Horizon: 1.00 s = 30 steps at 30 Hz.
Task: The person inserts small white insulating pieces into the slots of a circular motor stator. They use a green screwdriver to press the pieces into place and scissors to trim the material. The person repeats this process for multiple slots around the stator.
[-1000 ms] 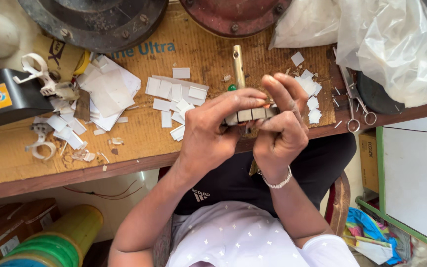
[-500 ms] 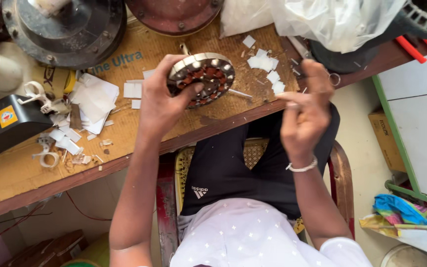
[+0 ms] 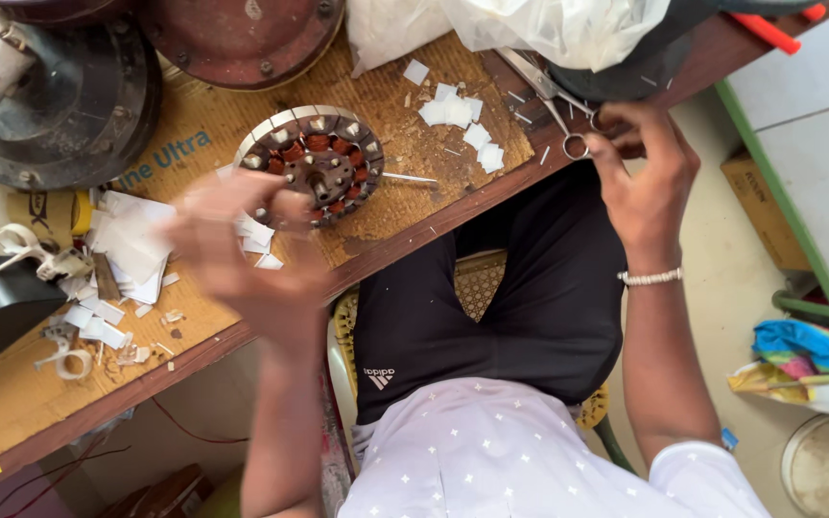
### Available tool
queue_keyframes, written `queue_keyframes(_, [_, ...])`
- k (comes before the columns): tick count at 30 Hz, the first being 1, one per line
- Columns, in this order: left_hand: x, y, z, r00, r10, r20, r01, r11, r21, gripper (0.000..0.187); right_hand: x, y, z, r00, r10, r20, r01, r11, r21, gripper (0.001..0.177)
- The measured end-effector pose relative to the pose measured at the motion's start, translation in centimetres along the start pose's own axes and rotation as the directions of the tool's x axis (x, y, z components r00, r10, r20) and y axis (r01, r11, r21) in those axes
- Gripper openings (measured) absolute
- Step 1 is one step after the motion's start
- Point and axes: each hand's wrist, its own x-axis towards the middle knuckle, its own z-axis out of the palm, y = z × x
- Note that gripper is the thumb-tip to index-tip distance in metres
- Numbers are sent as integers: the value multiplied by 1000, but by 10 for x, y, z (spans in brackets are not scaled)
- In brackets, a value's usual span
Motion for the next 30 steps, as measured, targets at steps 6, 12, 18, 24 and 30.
queue_keyframes(6, [-41,52,82,807,147,573,-134,989,-65,64,-4,-1,8,999,-11,49,22,974,-224,33])
queue_keyframes(12, [-61,45,107,800,89,594,-176,980,90,86,-11,3,5,990,-109,90,130,955,-266,24])
queue_keyframes(18, [-89,27,100,845,96,527,-189,974,125,68,-7,-4,-2,992,-4,129,24,989,-148,29])
queue_keyframes(24, [-90,32,87,869,56,492,-155,974,163,55,-8,-16,-20,971,7,241,74,943,-324,44])
queue_keyframes(30, [-79,47,88,837,11,548,-168,957,237,72,-8,-13,-22,941,158,299,-59,948,-313,54])
